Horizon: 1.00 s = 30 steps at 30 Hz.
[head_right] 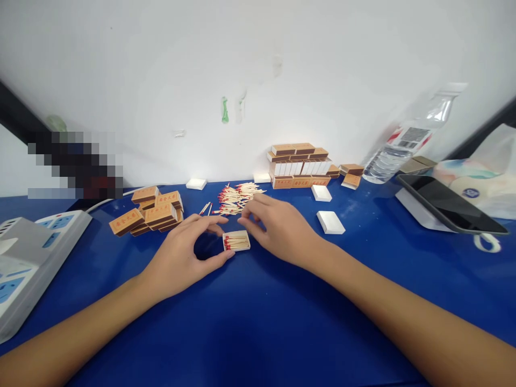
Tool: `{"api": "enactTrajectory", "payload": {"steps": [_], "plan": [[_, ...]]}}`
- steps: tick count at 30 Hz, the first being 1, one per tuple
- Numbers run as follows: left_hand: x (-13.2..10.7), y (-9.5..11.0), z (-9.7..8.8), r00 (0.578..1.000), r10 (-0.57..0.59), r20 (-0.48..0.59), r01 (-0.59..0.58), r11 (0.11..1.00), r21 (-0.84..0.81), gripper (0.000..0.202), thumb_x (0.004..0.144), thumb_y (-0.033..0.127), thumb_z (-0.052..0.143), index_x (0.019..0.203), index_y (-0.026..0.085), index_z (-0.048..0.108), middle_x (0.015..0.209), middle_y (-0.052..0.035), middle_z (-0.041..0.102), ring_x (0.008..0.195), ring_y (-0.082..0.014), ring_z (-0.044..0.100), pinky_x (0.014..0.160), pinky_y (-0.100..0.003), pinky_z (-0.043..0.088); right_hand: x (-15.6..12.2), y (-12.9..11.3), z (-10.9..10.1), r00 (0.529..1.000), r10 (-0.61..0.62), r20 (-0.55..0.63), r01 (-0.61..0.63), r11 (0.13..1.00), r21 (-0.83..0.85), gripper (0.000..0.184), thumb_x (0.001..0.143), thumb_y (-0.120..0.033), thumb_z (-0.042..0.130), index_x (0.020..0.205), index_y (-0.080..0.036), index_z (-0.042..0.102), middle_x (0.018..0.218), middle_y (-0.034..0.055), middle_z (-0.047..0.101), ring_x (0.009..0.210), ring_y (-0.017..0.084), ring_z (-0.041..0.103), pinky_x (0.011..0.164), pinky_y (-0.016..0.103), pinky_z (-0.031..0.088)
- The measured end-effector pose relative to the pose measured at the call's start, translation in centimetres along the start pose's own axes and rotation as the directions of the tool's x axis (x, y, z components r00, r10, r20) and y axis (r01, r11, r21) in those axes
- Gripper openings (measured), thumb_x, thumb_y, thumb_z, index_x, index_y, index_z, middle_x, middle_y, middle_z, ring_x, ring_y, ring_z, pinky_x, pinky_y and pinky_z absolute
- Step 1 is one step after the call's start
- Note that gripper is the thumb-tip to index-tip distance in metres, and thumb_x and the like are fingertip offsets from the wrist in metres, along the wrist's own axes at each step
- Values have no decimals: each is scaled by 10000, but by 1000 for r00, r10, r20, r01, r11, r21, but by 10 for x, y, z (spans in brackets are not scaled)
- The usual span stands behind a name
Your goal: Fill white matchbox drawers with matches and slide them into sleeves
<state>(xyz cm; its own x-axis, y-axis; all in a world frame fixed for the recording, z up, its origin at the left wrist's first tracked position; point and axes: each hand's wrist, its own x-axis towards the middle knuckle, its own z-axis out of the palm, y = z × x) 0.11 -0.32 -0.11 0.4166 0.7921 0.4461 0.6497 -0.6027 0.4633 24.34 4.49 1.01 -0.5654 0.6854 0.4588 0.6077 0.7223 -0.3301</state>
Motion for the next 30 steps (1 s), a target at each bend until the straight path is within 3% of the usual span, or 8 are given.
{"api": "enactTrajectory", "payload": {"steps": [4, 9, 16, 24, 26, 28, 30], "plan": [[0, 1, 0, 999, 5, 39, -4, 1000, -28, 537, 883, 318, 824, 1358, 247, 585, 1047, 12, 748, 1042, -224, 662, 1068, -448, 506, 4, 23, 2, 993, 114, -41, -118, 987, -113, 87, 993, -259, 660, 938, -196, 683, 887, 40, 621, 787, 198, 600, 712, 334, 455], [0, 2, 0, 998, 10, 55, -8, 999, -37, 527, 890, 326, 813, 1358, 242, 586, 1057, 0, 746, 1066, -233, 649, 1005, -430, 536, 7, 34, 10, 996, 84, 17, -80, 982, -172, 120, 977, -312, 691, 966, -198, 654, 958, 73, 645, 941, 256, 620, 828, 384, 489], [0, 1, 0, 1000, 6, 22, -6, 1000, -12, 514, 895, 330, 810, 1348, 251, 581, 1044, 10, 751, 1043, -231, 651, 1052, -458, 514, 9, 39, 10, 985, 150, 85, -137, 981, -136, 136, 1008, -239, 602, 877, -212, 577, 915, 76, 639, 876, 246, 600, 752, 363, 461], [1, -2, 0, 997, -65, -35, 66, 998, 21, 518, 886, 305, 808, 1349, 234, 586, 1019, 9, 758, 1021, -243, 637, 924, -421, 547, 2, 2, 0, 998, 52, 20, -53, 998, 41, 105, 1050, -249, 531, 964, -211, 578, 932, 62, 675, 814, 200, 620, 711, 323, 464], [1, -1, 0, 998, -57, -30, 58, 998, 15, 525, 882, 297, 812, 1351, 234, 585, 1023, 9, 758, 1028, -240, 638, 936, -421, 544, 0, -8, 2, 999, 34, 25, -36, 996, 77, 98, 1049, -229, 522, 1087, -196, 607, 961, 68, 690, 805, 194, 627, 705, 321, 478], [1, -1, 0, 998, -49, -34, 50, 999, 11, 533, 880, 289, 814, 1356, 233, 581, 1025, 8, 758, 1028, -239, 638, 943, -422, 543, 0, -13, 3, 1000, 6, 28, -8, 996, 89, 226, 1054, -213, 499, 1253, -180, 599, 1019, 87, 699, 815, 196, 631, 704, 327, 490], [1, 0, -1, 998, -46, -38, 47, 999, 10, 528, 880, 287, 813, 1351, 231, 582, 1021, 6, 757, 1017, -240, 639, 932, -423, 546, -1, -15, 3, 999, -25, 27, 23, 995, 95, 274, 1055, -197, 482, 1296, -184, 612, 1059, 98, 702, 839, 198, 634, 708, 331, 494]]}}
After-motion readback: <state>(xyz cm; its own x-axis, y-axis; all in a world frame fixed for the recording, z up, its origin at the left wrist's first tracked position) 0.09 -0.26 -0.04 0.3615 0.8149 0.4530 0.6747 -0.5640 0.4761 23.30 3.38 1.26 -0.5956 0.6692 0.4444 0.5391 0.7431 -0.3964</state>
